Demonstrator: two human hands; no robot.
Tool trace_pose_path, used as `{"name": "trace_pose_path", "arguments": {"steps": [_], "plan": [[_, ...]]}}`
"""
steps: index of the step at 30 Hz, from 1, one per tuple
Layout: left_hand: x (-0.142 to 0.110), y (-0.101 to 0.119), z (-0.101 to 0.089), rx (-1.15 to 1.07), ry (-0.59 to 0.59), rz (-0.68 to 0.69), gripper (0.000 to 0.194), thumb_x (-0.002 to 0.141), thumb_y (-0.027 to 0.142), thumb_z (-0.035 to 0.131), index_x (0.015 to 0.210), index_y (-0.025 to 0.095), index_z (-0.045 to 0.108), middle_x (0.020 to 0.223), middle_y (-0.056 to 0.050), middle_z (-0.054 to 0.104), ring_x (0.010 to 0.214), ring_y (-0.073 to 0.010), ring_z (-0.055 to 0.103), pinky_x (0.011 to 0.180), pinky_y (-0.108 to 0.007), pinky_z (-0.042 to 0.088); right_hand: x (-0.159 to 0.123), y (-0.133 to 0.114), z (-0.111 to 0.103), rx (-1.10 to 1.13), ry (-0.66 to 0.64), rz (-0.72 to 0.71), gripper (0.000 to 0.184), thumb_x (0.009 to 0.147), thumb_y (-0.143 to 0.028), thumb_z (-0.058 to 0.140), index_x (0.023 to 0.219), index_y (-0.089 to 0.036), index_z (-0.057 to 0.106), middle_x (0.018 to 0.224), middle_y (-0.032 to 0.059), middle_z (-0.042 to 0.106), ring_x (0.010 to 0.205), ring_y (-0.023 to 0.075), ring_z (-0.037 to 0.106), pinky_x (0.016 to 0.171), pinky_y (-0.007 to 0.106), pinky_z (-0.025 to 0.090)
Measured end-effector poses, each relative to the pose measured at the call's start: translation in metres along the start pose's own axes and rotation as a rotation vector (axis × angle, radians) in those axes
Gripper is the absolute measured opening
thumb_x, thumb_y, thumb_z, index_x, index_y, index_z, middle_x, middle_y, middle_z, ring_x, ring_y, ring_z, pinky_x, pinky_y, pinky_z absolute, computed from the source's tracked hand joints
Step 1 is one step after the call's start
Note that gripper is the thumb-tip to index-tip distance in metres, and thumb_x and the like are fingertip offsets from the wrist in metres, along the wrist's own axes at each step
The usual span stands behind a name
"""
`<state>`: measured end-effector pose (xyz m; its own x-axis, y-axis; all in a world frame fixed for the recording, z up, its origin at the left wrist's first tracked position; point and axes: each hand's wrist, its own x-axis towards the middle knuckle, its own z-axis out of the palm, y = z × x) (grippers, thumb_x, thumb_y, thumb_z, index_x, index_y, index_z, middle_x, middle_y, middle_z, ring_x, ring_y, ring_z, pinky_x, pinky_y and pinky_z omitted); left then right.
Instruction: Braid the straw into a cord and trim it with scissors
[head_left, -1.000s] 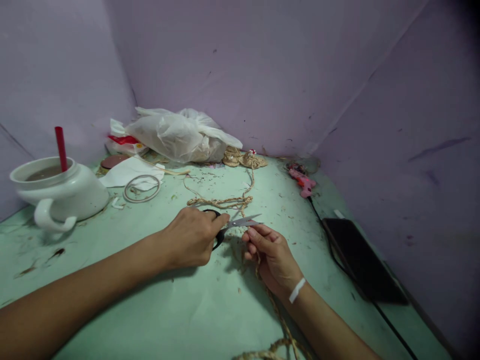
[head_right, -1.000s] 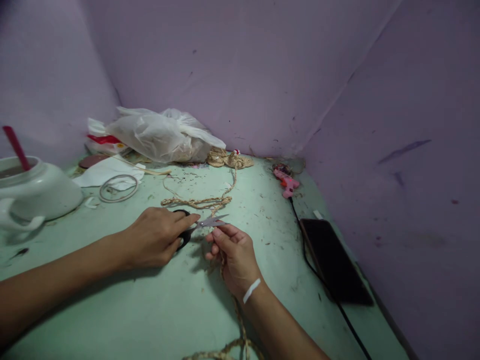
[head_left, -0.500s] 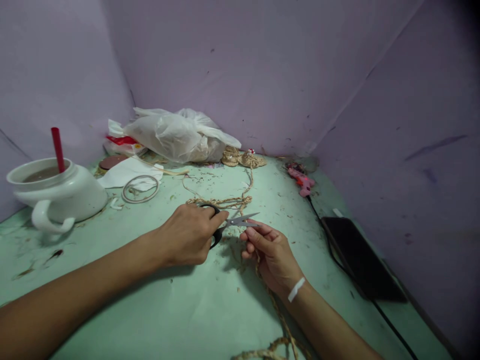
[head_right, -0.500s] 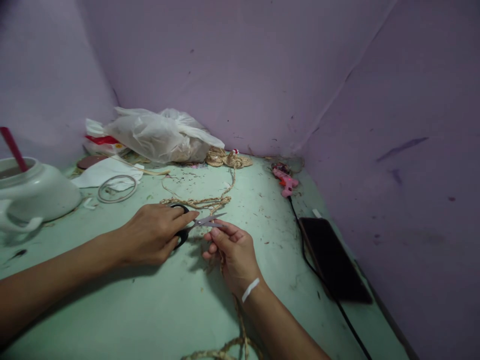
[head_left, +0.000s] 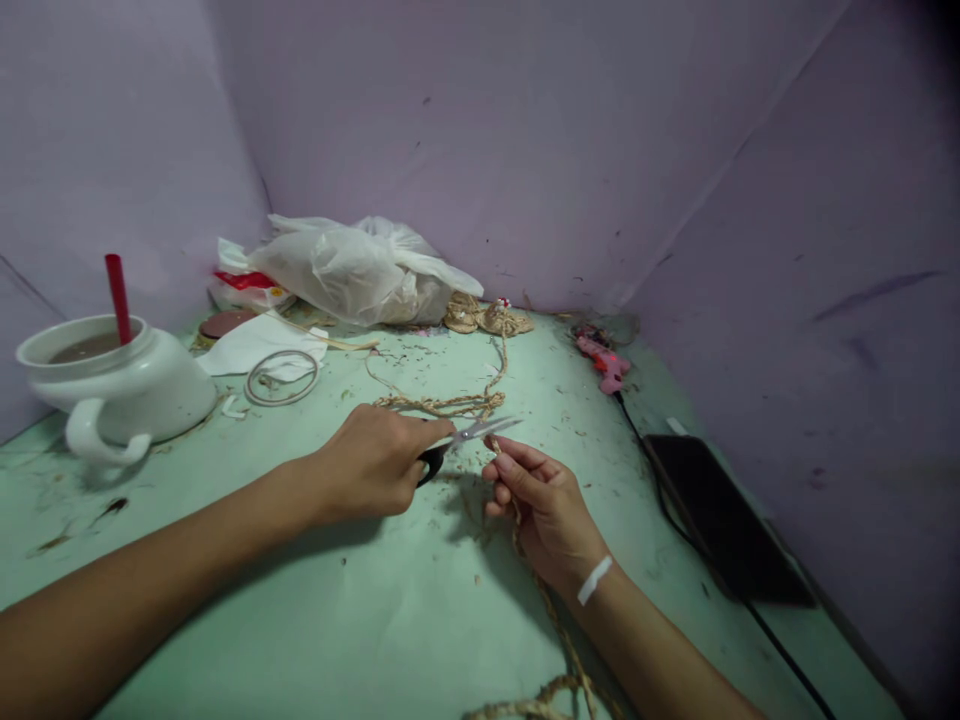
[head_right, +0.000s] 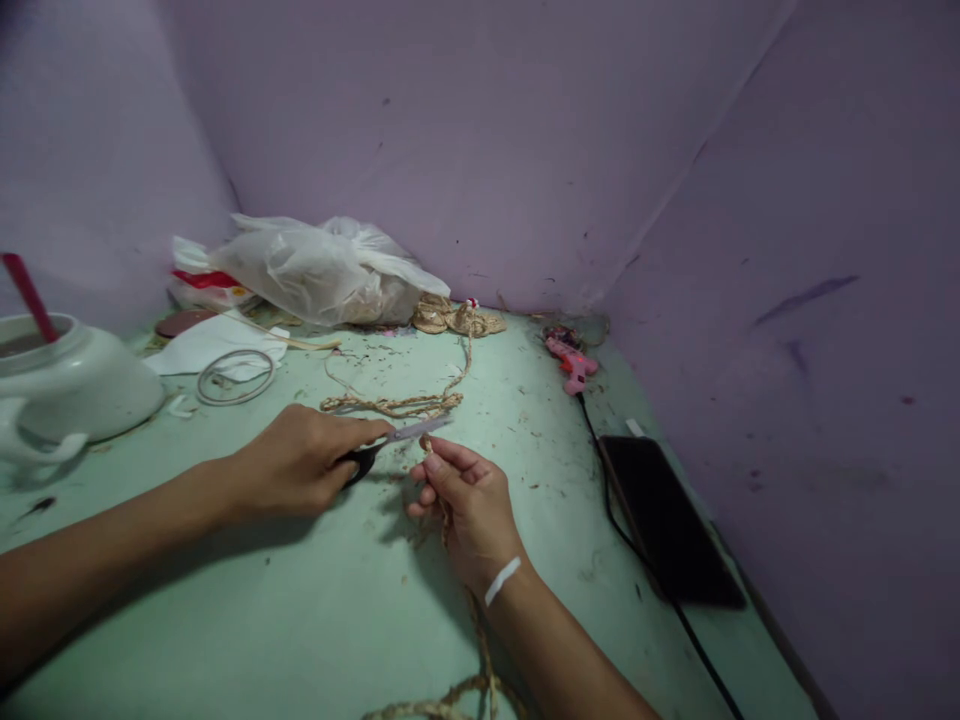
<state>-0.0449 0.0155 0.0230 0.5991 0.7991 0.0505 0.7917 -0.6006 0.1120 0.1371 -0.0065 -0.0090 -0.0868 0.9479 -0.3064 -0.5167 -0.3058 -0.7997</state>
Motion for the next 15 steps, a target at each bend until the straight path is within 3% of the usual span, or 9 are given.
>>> {"name": "trace_pose_path", "arguments": {"steps": [4,9,15], "plan": [[0.0005,-0.0011,-0.0055,0.013,0.035,-0.029,0.052,0.066,0.017,0.044,0.117,0.025,0.04,0.098,-0.003,0.061,0.086,-0.0211,0.057,0.065,-0.029,0.041,-0.0001,0.0,0.0004,0.001,0.004,-0.006,0.027,0.052,-0.018,0.076,0.075,-0.012,0.065,0.052,-0.0002,0.062,0.037,0.0042,0.046,0.037,0.017,0.048],[0.0002,0.0035,-0.0041,0.114,-0.004,0.027,0.051,0.067,0.021,0.045,0.117,0.021,0.041,0.088,-0.006,0.061,0.08,-0.0239,0.057,0.064,-0.033,0.042,0.0005,0.0029,-0.0013,-0.035,0.002,-0.022,0.023,0.053,-0.02,0.076,0.072,-0.012,0.064,0.054,0.0007,0.062,0.038,0.005,0.047,0.039,0.019,0.048],[-0.0012,0.0044,-0.0029,0.17,-0.021,0.044,0.047,0.069,0.021,0.044,0.116,0.02,0.042,0.084,-0.006,0.061,0.075,-0.0239,0.058,0.059,-0.033,0.041,0.0007,0.006,-0.0028,-0.248,0.046,-0.149,0.017,0.057,-0.022,0.073,0.068,-0.011,0.065,0.055,0.0016,0.063,0.039,0.0057,0.05,0.039,0.017,0.043]]}}
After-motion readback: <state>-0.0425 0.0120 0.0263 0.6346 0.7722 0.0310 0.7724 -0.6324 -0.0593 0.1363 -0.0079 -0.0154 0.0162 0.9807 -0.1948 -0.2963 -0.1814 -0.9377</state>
